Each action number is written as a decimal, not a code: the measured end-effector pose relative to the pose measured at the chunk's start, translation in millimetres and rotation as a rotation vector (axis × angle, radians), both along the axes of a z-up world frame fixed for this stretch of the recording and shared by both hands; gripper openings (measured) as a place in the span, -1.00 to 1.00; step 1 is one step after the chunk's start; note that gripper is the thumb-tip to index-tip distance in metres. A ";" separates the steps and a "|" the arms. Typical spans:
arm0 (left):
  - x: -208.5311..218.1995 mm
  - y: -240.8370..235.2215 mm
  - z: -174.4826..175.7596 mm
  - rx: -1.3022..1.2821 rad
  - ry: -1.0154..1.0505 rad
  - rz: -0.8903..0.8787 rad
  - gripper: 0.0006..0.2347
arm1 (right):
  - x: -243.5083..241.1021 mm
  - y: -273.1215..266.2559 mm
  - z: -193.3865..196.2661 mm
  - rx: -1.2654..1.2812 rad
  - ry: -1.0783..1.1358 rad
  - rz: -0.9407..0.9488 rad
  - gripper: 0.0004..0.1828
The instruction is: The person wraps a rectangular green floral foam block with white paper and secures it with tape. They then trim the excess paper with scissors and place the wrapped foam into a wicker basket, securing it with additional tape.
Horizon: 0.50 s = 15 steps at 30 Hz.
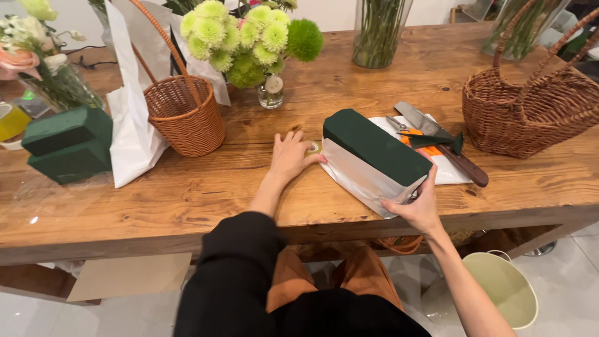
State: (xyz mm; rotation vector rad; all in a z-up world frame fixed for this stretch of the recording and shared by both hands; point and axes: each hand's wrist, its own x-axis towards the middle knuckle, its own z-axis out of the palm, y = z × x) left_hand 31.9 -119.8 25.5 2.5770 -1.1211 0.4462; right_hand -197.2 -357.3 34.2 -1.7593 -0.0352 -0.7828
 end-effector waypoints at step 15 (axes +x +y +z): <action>-32.8 54.4 2.7 -0.412 0.692 -0.401 -0.67 | -2.1 -2.0 0.8 0.014 0.044 0.177 0.52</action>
